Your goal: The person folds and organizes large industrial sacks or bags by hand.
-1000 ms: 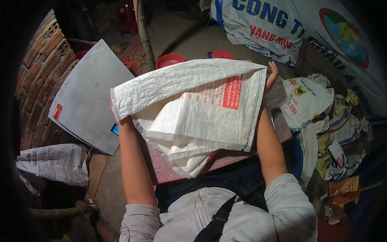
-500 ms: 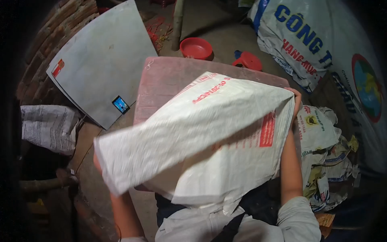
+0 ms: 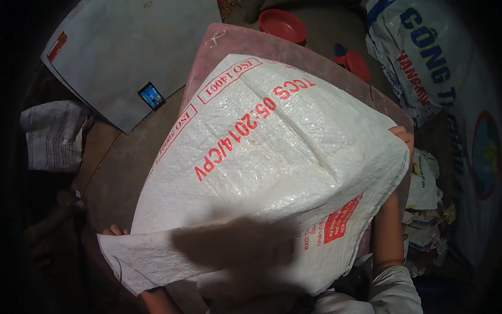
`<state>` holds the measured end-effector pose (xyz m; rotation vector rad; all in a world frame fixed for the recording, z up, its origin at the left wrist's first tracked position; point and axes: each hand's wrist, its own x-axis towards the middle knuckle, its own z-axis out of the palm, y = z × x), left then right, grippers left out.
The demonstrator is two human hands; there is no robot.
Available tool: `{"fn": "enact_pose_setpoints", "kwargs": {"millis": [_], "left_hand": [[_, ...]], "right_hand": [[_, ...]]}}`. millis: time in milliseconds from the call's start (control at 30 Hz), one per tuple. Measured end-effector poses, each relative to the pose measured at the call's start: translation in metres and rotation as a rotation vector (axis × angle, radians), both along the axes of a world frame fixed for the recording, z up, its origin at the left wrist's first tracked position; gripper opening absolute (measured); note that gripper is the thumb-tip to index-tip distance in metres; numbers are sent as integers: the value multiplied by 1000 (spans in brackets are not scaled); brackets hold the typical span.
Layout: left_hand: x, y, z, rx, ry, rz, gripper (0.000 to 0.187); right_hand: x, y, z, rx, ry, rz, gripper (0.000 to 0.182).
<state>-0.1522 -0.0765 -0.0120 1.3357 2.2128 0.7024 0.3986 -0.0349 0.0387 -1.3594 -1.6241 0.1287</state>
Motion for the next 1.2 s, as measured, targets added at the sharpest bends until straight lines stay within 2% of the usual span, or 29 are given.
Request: {"fn": "enact_pose_setpoints", "kwargs": {"millis": [67,100,167,233,300,367,400,433,467,500,533,567,633,700,767,800,833,867,900,967,1000,1067,1100,1167,1200], "left_hand": [[4,5,-5,94,-384,334,13],[5,6,-6,90,-383,336,13],[4,7,-8,316,-526,290,13],[1,13,-2,238,-481,360,11],[1,14,-2,161,-438,428,10],[3,14,-5,-13,-8,316,5],[0,14,-6,-9,-8,317,5],[-6,16,-6,4,-184,377,4],[-9,17,-6,15,-360,436,4],[-6,19,-5,9,-360,436,4],[-3,20,-4,-101,-123,365,5],[1,21,-4,-208,113,291,8],[11,23,-1,-181,141,279,10],[11,21,-4,-154,167,268,12],[-1,12,-19,160,-51,252,16],[-12,6,-29,160,-51,250,16],[-25,-1,-40,323,-42,39,15],[-26,0,-40,485,-32,-173,14],[-23,-1,-42,492,-31,-173,14],[-6,2,-42,562,-806,-195,13],[-2,0,-44,568,-803,-195,13],[7,-5,-50,296,-806,204,10],[11,-5,-46,299,-807,200,10],[21,2,-34,441,-1122,29,7],[39,2,-23,440,-1121,28,7]], "right_hand": [[14,-6,-2,-29,22,10,24],[16,-7,-3,-46,43,19,26],[6,-3,5,-50,134,58,25],[-16,5,22,-52,227,96,25],[-36,13,39,-22,115,-241,28],[-18,9,55,-28,16,-290,31],[-16,4,66,-53,152,-383,25],[-13,-2,75,-83,287,-476,21],[3,-17,82,-166,270,-346,18],[3,-25,93,-250,252,-216,18],[-8,-33,97,-308,249,-231,30],[-16,-43,98,-306,251,-232,30],[-28,-59,98,-731,347,16,45],[-46,-57,88,-821,292,101,49],[-56,-53,83,-915,234,185,54],[-58,-48,81,-930,4,165,54],[-59,-46,79,-934,-226,143,55],[-53,-47,77,-1095,-242,27,54],[-49,-49,72,-1087,-241,27,54],[-45,-50,64,-1200,-343,-139,53],[-44,-51,59,-1193,-343,-137,53],[-42,-55,52,-1139,-264,-91,51],[-46,-55,52,-1136,-263,-93,51],[-62,-54,51,-1110,-111,-55,48],[-64,-55,53,-1111,-109,-55,48]]}}
